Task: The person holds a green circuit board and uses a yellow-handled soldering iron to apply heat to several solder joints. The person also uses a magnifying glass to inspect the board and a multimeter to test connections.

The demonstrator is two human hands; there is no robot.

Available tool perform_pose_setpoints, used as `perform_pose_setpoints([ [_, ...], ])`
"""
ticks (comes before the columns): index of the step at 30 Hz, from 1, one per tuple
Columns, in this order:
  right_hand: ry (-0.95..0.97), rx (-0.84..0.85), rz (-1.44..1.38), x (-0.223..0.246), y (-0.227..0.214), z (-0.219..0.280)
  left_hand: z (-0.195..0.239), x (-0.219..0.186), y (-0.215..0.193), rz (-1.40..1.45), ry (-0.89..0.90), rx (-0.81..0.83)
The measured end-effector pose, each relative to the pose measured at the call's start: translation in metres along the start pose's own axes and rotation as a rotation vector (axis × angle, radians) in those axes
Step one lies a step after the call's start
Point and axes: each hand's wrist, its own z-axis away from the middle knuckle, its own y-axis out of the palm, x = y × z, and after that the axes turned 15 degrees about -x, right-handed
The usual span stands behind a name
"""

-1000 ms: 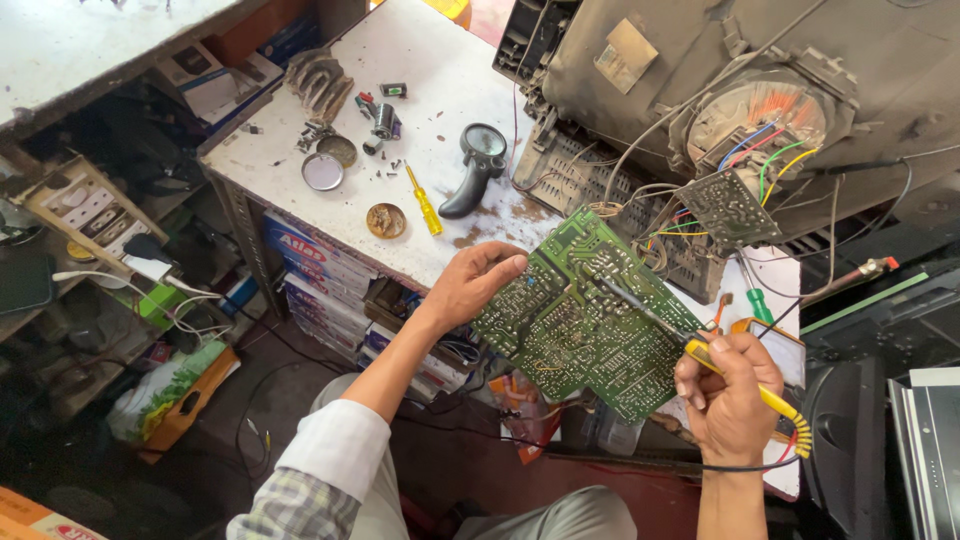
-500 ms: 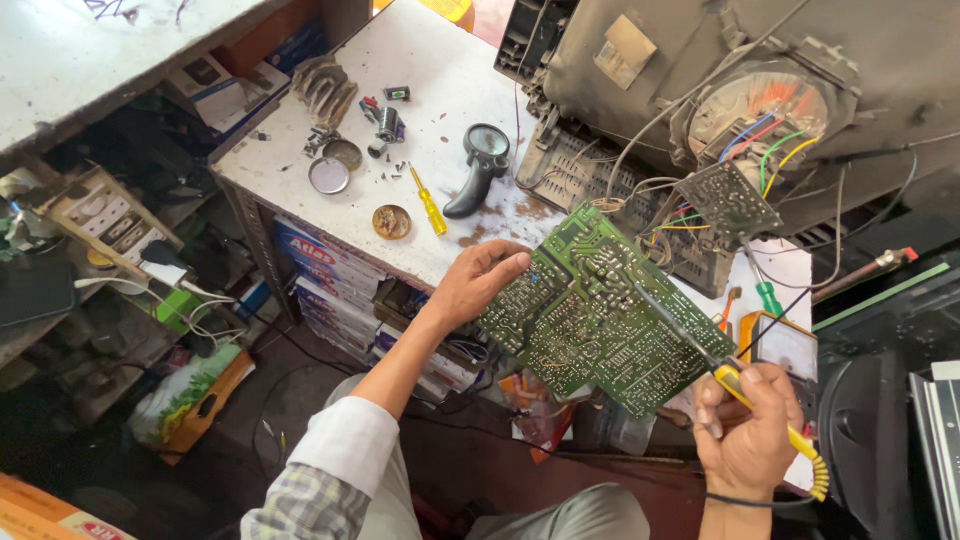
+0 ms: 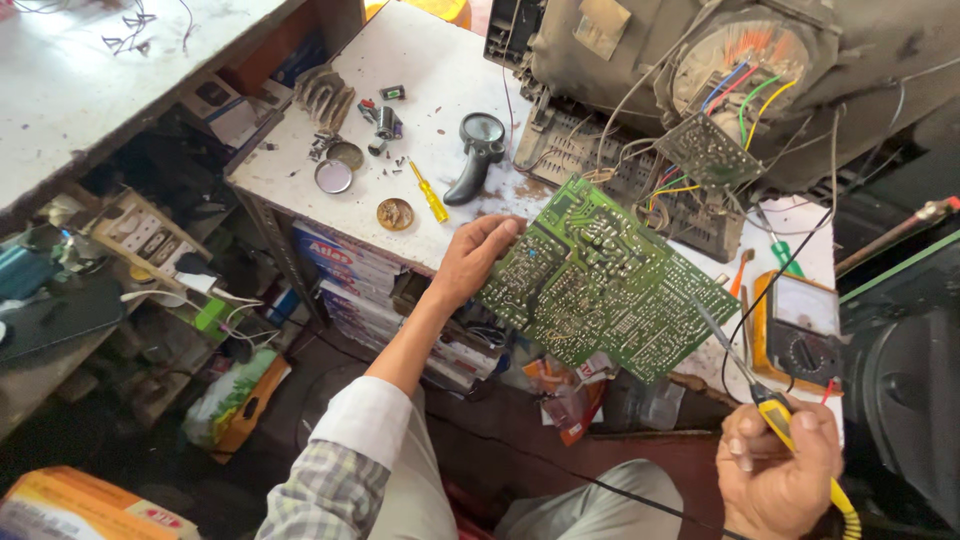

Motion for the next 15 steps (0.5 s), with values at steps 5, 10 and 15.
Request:
perform_pose_setpoints([
  [5,-0.091,-0.082,0.148,0.006,-0.002,0.015,0.028,-0.015,-0.002,-0.196,0.246,-0.247],
  [10,0.109,0.001,-0.133,0.001,-0.027,0.015,0.082,-0.026,-0.016,-0.236,0.319,-0.453],
  [15,0.309,-0.109,-0.395,-0.024,-0.076,0.021,0.136,-0.016,-0.043,-0.171,0.218,-0.53],
])
